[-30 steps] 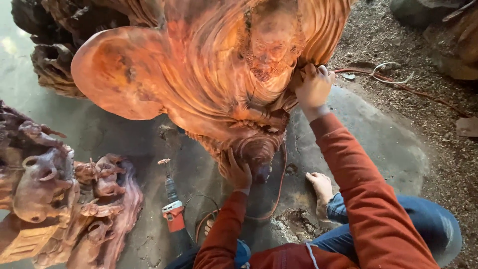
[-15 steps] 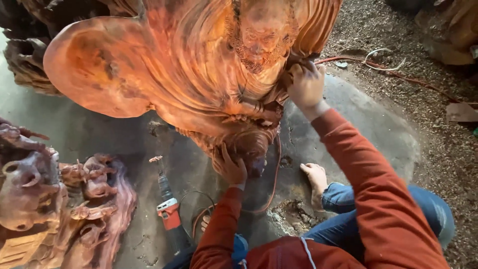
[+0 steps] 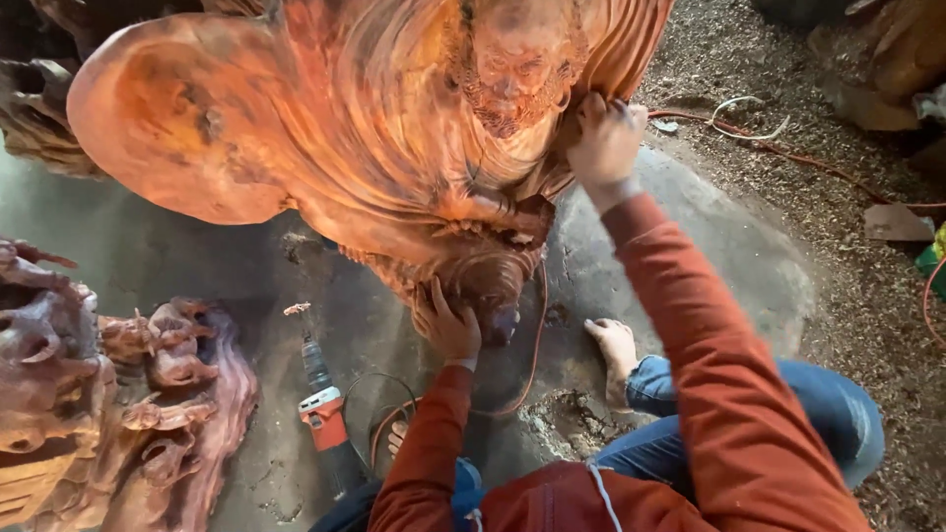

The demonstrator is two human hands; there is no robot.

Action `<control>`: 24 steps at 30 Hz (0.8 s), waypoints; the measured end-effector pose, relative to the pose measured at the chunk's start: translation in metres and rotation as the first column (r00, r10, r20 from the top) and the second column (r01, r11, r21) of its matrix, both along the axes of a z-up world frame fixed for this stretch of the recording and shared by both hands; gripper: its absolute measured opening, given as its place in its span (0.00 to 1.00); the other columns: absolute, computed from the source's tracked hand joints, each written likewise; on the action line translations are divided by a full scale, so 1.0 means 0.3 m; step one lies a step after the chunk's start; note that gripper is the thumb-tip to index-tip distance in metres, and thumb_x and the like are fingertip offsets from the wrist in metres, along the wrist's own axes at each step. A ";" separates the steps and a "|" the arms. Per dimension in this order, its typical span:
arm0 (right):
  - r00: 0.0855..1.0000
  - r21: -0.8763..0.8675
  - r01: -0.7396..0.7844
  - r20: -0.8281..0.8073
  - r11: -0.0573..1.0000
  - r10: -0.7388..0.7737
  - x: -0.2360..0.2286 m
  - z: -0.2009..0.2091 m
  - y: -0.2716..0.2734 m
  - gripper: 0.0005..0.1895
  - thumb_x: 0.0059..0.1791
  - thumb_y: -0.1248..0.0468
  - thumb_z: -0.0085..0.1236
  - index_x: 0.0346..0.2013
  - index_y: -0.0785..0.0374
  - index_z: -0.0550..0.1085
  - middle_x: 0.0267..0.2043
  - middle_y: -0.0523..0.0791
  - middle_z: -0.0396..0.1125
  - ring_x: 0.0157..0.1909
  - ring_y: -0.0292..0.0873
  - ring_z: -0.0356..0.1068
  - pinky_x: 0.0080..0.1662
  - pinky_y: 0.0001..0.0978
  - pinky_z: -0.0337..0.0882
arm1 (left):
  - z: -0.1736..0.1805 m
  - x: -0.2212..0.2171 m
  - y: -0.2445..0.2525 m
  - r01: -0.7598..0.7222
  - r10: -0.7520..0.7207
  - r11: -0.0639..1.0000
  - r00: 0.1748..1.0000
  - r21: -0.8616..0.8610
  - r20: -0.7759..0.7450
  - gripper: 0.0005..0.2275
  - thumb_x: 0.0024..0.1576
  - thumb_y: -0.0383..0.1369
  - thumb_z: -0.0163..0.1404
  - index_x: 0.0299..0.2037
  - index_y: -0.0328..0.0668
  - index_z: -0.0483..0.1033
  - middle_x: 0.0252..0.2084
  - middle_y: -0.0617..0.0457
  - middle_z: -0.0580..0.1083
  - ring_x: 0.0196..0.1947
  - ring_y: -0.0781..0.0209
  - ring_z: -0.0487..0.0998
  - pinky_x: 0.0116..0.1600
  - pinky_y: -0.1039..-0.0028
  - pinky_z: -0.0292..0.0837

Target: Polishing and sanding an intricate wood carving by hand using sandpaper to achieve a smooth finish.

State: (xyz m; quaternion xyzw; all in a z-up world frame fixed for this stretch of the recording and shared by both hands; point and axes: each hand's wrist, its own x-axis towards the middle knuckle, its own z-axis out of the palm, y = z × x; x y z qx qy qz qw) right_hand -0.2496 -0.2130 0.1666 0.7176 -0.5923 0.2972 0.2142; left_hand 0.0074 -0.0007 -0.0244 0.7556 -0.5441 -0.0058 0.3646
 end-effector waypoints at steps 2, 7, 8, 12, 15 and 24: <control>0.981 -0.045 0.136 0.149 0.990 -0.128 0.062 -0.009 0.033 0.23 0.36 0.81 0.44 0.36 0.58 0.79 0.34 0.40 0.75 0.35 0.41 0.70 0.39 0.30 0.66 | -0.024 -0.005 -0.008 -0.021 0.024 0.997 0.999 -0.071 0.039 0.33 0.48 0.39 0.45 0.70 0.50 0.64 0.69 0.37 0.62 0.69 0.35 0.61 0.70 0.40 0.51; 0.991 -0.261 -0.076 -0.125 0.962 0.045 0.012 -0.201 0.025 0.06 0.44 0.70 0.58 0.30 0.54 0.72 0.31 0.40 0.70 0.33 0.42 0.68 0.42 0.36 0.65 | 0.014 -0.006 -0.009 -0.003 0.008 0.996 0.998 -0.088 0.056 0.31 0.51 0.39 0.40 0.70 0.50 0.62 0.69 0.38 0.60 0.68 0.36 0.59 0.69 0.43 0.49; 0.984 -0.286 -0.065 -0.180 0.956 0.013 -0.011 -0.256 -0.011 0.07 0.44 0.68 0.58 0.33 0.55 0.70 0.28 0.42 0.64 0.33 0.44 0.66 0.43 0.39 0.61 | 0.029 -0.006 -0.011 0.017 -0.010 0.995 0.997 -0.095 0.073 0.31 0.52 0.36 0.38 0.71 0.50 0.60 0.67 0.38 0.58 0.67 0.38 0.58 0.68 0.47 0.46; 1.000 -0.296 -0.004 0.003 0.955 0.005 -0.053 -0.157 -0.071 0.09 0.37 0.67 0.56 0.30 0.51 0.72 0.21 0.37 0.61 0.27 0.42 0.66 0.36 0.35 0.56 | 0.009 -0.002 -0.016 0.008 0.000 0.994 0.998 -0.113 0.066 0.30 0.54 0.37 0.37 0.71 0.51 0.60 0.67 0.39 0.58 0.67 0.38 0.58 0.68 0.46 0.46; 0.999 -0.310 0.028 0.035 0.950 -0.018 -0.035 -0.167 -0.048 0.08 0.37 0.65 0.60 0.26 0.52 0.70 0.22 0.40 0.62 0.30 0.44 0.66 0.36 0.37 0.57 | 0.025 -0.004 -0.015 0.017 -0.012 0.994 0.999 -0.112 0.051 0.30 0.54 0.39 0.37 0.71 0.49 0.61 0.68 0.38 0.58 0.68 0.37 0.57 0.68 0.47 0.44; 0.990 -0.299 -0.049 -0.144 0.953 0.005 -0.079 -0.124 -0.086 0.06 0.42 0.61 0.59 0.27 0.47 0.70 0.19 0.33 0.62 0.24 0.39 0.67 0.38 0.31 0.59 | 0.010 -0.001 -0.010 0.021 -0.016 0.997 0.998 -0.080 0.063 0.32 0.51 0.38 0.38 0.72 0.50 0.59 0.68 0.38 0.58 0.68 0.35 0.57 0.69 0.46 0.44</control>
